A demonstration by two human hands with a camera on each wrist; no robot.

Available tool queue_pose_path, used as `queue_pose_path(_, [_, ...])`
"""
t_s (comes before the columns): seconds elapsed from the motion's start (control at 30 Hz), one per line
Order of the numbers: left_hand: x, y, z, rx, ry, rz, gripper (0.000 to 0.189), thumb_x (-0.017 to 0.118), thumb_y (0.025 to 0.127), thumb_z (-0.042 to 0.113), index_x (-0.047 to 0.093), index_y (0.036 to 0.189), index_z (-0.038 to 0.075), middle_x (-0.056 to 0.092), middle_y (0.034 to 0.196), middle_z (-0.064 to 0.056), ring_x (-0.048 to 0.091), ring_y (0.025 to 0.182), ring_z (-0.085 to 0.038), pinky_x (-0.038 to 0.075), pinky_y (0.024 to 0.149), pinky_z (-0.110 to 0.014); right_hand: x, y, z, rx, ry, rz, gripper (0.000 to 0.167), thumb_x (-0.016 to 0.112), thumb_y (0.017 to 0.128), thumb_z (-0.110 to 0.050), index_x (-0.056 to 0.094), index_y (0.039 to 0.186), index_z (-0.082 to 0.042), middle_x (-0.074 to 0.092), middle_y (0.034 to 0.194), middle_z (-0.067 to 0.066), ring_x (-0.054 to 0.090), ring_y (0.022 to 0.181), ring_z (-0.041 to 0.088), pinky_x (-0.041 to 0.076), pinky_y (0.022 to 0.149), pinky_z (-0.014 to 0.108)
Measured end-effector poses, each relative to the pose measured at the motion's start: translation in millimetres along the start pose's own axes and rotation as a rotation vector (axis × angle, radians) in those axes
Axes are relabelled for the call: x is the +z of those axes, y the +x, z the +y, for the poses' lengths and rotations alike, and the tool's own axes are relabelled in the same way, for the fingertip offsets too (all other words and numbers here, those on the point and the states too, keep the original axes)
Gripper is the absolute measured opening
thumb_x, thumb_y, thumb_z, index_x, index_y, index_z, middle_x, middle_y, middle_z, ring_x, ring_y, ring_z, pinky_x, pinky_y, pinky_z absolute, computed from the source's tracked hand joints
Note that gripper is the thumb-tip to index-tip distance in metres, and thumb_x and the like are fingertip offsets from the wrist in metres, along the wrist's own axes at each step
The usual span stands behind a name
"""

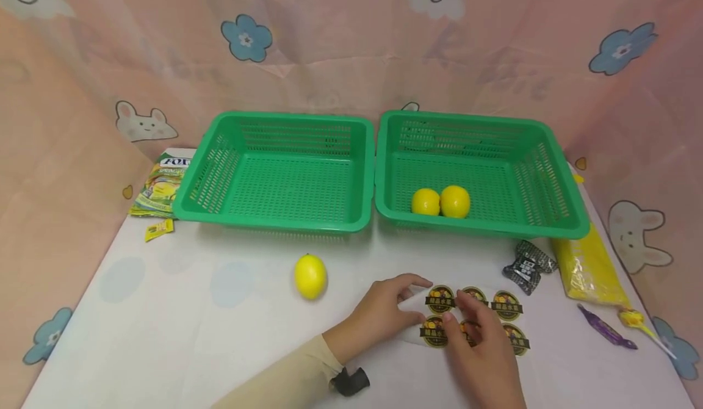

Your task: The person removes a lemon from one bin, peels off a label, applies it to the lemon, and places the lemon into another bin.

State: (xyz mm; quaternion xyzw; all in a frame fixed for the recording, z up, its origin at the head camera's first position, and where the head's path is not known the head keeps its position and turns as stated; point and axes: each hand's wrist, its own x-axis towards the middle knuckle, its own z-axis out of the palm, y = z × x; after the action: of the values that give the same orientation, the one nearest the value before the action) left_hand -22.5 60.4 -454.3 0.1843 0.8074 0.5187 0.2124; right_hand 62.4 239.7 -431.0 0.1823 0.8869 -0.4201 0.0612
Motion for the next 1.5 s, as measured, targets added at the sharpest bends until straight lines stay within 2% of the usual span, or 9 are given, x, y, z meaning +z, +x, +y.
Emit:
queue_pose_path(0.07, [-0.8,0.0,-3.5,0.011,-0.066,-0.015,0.049,0.086,0.09,0.01,0.072,0.133,0.032,0.075,0.108,0.009,0.067,0.093,-0.003,0.054,0.076,-0.022,-0.6,-2.1,-1.4,-0.008,0.027,0.048,0.064,0.059,0.11,-0.04,0.044,0.158,0.0,0.05,0.154,0.024,0.051,0.134,0.034,0.036,0.083,-0.003])
queue_pose_path(0.2, [-8.0,-2.9,-9.8,0.084,-0.164,-0.038,0.045,0.074,0.099,0.01,0.07,0.138,0.033,0.065,0.14,0.013,0.061,0.128,-0.01,0.05,0.104,-0.03,-1.1,-4.8,-8.4,-0.027,0.032,0.143,0.056,0.062,0.109,-0.036,0.051,0.154,-0.006,0.055,0.151,0.016,0.053,0.123,0.008,0.041,0.083,-0.001])
queue_pose_path(0.3, [-15.9,-5.4,-12.3,0.142,-0.245,-0.055,0.044,0.065,0.104,0.007,0.068,0.142,0.027,0.061,0.146,0.015,0.052,0.139,-0.01,0.04,0.116,-0.033,-1.5,-5.8,-16.8,-0.072,0.026,0.177,0.053,0.065,0.108,-0.035,0.055,0.152,-0.009,0.057,0.148,0.01,0.049,0.116,-0.006,0.043,0.083,0.001])
queue_pose_path(0.53, [-29.0,-22.5,-8.3,0.207,-0.38,-0.041,0.047,0.06,0.106,0.005,0.061,0.151,0.019,0.056,0.152,0.014,0.042,0.146,-0.006,0.03,0.123,-0.035,1.4,-5.9,-40.5,-0.268,0.058,0.233,0.042,0.072,0.104,-0.018,0.065,0.144,-0.01,0.061,0.133,0.0,0.053,0.111,0.002,0.044,0.09,0.004])
queue_pose_path(0.73, [-40.9,-48.8,-5.5,0.212,-0.539,0.008,0.049,0.062,0.104,0.001,0.059,0.151,0.012,0.056,0.155,0.008,0.04,0.149,-0.011,0.026,0.125,-0.034,7.6,-10.0,-55.1,-0.322,0.039,0.196,0.038,0.075,0.102,-0.021,0.07,0.139,-0.015,0.061,0.136,-0.005,0.053,0.116,0.001,0.043,0.089,0.006])
queue_pose_path(0.9, [-45.5,-61.8,-5.5,0.203,-0.631,0.003,0.049,0.061,0.104,0.0,0.056,0.152,0.006,0.054,0.157,0.0,0.041,0.15,-0.014,0.029,0.123,-0.032,13.6,-13.3,-59.2,-0.334,0.026,0.188,0.036,0.077,0.101,-0.021,0.072,0.135,-0.014,0.062,0.135,-0.008,0.05,0.122,-0.003,0.044,0.088,0.006])
queue_pose_path(1.1, [-43.2,-66.7,-8.7,0.22,-0.699,-0.019,0.047,0.06,0.105,-0.001,0.054,0.152,0.001,0.052,0.158,-0.007,0.043,0.149,-0.018,0.032,0.123,-0.037,18.3,-13.4,-61.1,-0.337,0.046,0.152,0.034,0.075,0.102,-0.022,0.073,0.135,-0.013,0.063,0.137,-0.004,0.05,0.123,-0.003,0.044,0.088,0.006])
queue_pose_path(1.3, [-39.9,-65.6,-13.0,0.297,-0.696,-0.039,0.044,0.059,0.107,0.003,0.053,0.15,-0.003,0.053,0.158,-0.012,0.041,0.15,-0.023,0.029,0.124,-0.038,19.9,-14.7,-65.4,-0.245,0.032,0.125,0.037,0.075,0.102,-0.034,0.073,0.134,-0.017,0.064,0.135,-0.004,0.054,0.117,0.003,0.046,0.087,0.009])
queue_pose_path(1.5, [-40.9,-65.9,-13.0,0.323,-0.641,-0.03,0.042,0.059,0.107,0.003,0.054,0.148,-0.003,0.054,0.156,-0.013,0.041,0.151,-0.023,0.025,0.126,-0.04,20.0,-12.6,-68.7,-0.128,0.082,0.097,0.039,0.078,0.098,-0.041,0.076,0.127,-0.016,0.065,0.133,-0.004,0.057,0.112,0.006,0.046,0.086,0.011])
